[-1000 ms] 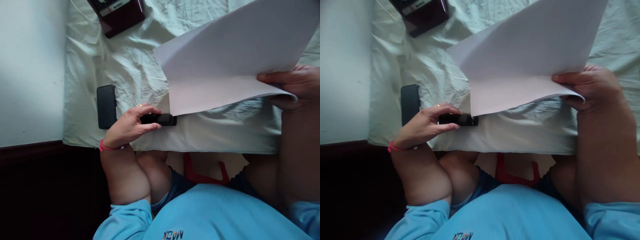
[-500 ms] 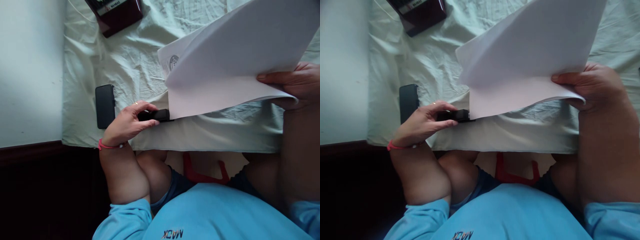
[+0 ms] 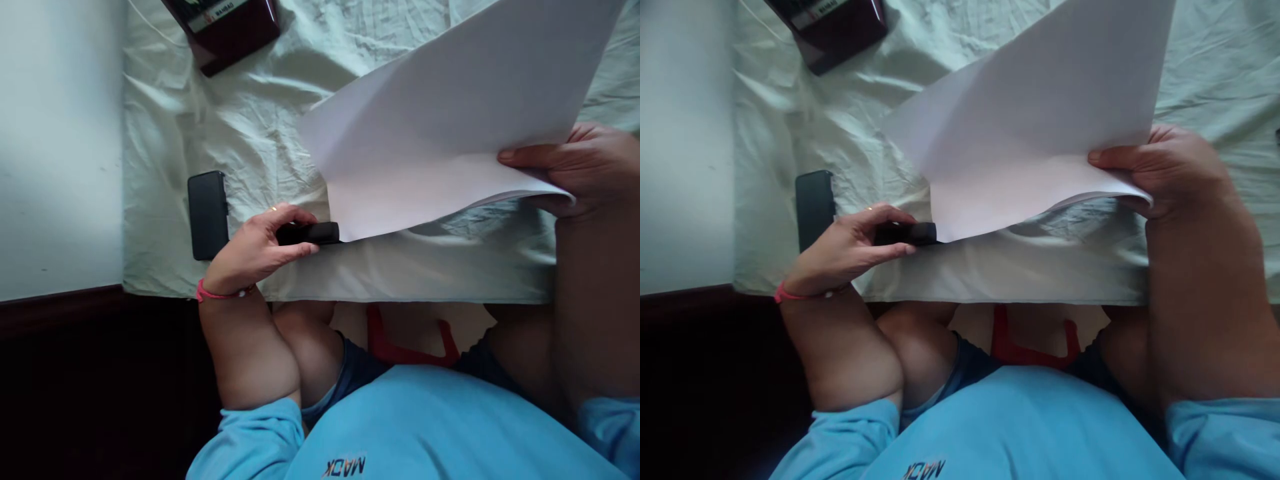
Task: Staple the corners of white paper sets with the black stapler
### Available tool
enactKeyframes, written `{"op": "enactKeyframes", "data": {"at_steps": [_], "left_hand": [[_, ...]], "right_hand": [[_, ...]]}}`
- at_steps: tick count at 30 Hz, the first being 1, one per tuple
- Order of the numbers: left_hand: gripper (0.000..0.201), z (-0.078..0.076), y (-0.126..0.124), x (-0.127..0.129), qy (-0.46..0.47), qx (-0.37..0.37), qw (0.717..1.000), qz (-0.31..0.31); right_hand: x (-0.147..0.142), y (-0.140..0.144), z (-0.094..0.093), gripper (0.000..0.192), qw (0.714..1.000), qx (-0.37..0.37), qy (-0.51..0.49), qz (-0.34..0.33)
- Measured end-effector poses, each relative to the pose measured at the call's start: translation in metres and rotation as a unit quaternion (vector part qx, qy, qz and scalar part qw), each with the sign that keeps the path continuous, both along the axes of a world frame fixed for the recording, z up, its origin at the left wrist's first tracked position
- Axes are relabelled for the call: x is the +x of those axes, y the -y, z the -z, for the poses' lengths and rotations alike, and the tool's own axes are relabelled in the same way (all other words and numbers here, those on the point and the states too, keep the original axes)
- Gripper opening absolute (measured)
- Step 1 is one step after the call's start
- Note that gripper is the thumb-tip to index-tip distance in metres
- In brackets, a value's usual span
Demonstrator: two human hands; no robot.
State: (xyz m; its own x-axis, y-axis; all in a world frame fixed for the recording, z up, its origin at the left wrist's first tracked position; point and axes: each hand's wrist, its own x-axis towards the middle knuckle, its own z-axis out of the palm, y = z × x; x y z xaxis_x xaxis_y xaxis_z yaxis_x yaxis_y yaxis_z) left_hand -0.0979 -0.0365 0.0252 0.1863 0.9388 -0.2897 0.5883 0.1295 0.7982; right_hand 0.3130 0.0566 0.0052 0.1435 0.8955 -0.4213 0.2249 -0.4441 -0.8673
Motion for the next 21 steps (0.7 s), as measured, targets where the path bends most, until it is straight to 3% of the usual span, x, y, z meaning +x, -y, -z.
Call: {"op": "enactKeyframes", "data": {"at_steps": [3,8,16,21], "left_hand": [[0.036,0.002,-0.001,-0.001,0.008,-0.003,1.000,-0.005],[0.038,0.004,-0.001,-0.001,0.021,-0.010,1.000,-0.019],[0.036,0.005,-0.002,-0.001,0.033,-0.013,0.999,-0.024],[0.039,0.002,-0.002,-0.001,0.001,-0.040,0.999,-0.021]], "right_hand": [[-0.010,0.003,-0.015,0.017,0.997,-0.030,-0.026,0.065],[-0.016,0.004,-0.032,0.022,0.994,-0.059,-0.003,0.095],[-0.016,0.007,-0.040,0.018,0.991,-0.082,0.055,0.086],[-0.010,0.006,-0.035,0.021,0.990,-0.069,0.108,0.063]]}}
